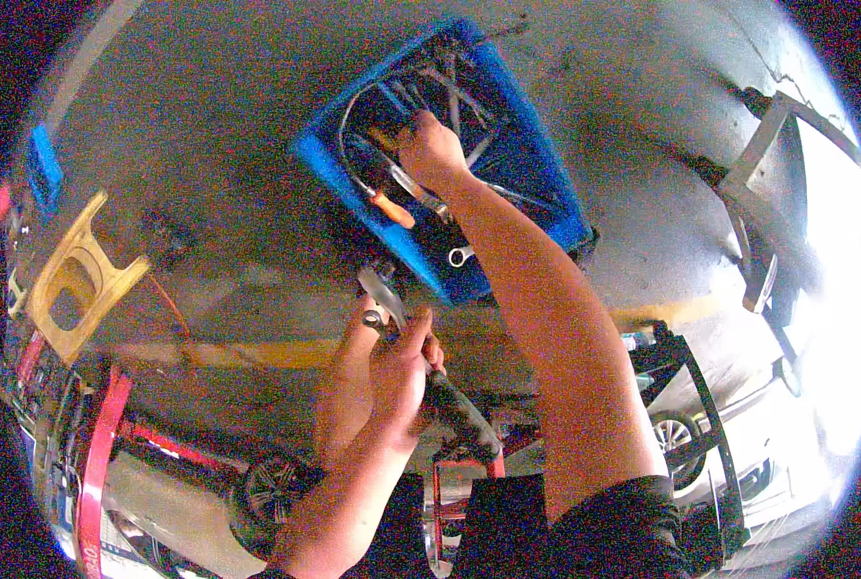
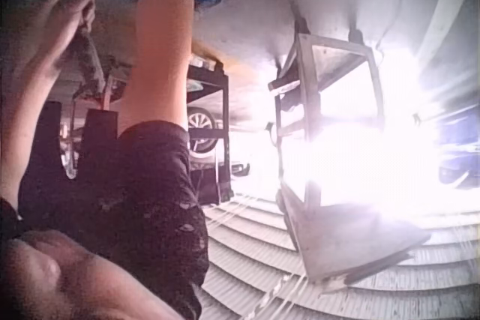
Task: The person organizes a green tool kit by picking up various sockets, wrenches, and ratchets, then placing them into their designated slots. They also move a blue bin and handle a yellow jack stand while arranging the tools.
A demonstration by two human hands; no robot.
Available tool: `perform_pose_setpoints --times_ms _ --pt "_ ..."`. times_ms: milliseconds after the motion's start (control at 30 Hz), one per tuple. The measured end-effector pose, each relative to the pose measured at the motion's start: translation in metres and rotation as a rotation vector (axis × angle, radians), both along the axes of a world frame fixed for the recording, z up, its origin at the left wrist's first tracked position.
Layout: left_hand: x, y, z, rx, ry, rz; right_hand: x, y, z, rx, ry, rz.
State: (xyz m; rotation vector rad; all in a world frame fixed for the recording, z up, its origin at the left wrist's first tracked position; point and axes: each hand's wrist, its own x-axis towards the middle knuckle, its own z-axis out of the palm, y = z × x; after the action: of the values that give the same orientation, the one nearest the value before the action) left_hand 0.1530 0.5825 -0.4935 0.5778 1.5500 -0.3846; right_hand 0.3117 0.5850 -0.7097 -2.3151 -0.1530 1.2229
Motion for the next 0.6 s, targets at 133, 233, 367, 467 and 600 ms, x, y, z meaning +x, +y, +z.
perform_pose_setpoints --times_ms 133,233,367,467,600 --pt "0.000 0.005 0.001 -0.036 0.104 0.139 -0.001 0.013 -0.017 -0.115 0.026 -0.151" --pt "-0.002 0.004 -0.002 0.052 0.022 0.168 -0.002 0.005 -0.028 -0.166 -0.026 -0.101" --pt "0.000 0.008 0.002 0.018 -0.006 0.087 0.022 -0.008 -0.046 -0.217 -0.043 0.362" --pt "-0.011 0.003 -0.004 -0.073 0.040 0.103 0.028 -0.009 -0.073 -0.197 -0.120 0.751" --pt "-0.005 0.002 -0.006 -0.048 -0.017 0.081 0.019 -0.024 -0.088 -0.137 -0.192 0.649"
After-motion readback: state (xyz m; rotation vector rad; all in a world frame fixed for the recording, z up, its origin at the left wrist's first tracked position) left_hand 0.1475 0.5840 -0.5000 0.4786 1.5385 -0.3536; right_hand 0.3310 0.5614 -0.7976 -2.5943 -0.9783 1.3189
